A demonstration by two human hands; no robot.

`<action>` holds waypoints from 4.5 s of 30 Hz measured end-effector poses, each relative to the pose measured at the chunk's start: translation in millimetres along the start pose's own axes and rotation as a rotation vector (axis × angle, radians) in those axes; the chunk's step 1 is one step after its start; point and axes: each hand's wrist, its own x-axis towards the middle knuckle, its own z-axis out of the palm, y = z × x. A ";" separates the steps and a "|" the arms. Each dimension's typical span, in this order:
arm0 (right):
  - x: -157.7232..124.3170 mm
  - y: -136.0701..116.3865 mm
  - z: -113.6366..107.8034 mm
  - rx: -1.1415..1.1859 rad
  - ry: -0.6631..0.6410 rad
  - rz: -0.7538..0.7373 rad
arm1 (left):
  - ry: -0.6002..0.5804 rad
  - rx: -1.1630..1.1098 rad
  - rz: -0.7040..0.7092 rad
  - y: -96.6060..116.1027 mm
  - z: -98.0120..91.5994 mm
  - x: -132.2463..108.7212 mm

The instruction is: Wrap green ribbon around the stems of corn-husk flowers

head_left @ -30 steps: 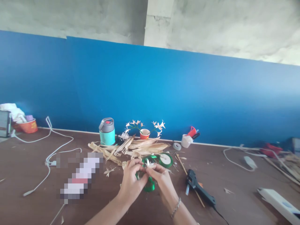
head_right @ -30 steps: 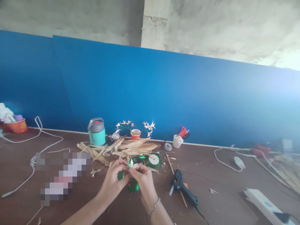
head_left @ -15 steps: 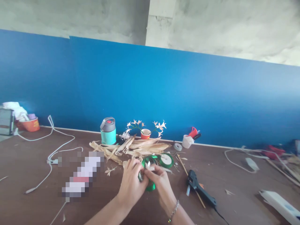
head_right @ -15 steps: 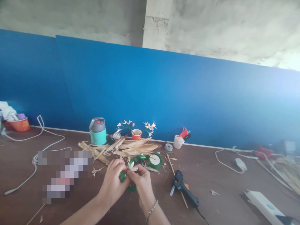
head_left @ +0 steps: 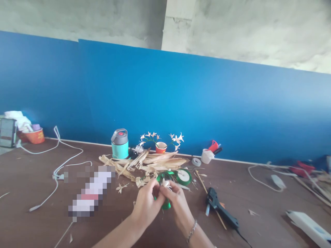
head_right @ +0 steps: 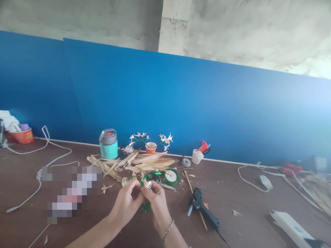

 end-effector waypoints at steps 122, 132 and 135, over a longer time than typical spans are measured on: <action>11.1 -19.7 -36.6 -0.266 -0.216 0.255 | -0.333 -0.133 0.225 -7.7 -25.9 15.8; 5.6 -19.8 -22.8 -0.661 -0.128 -0.070 | -0.299 -0.261 0.076 -13.1 -23.2 20.8; 4.7 -19.2 -22.2 -0.813 -0.127 -0.307 | -0.306 -0.308 0.057 -13.2 -23.9 23.0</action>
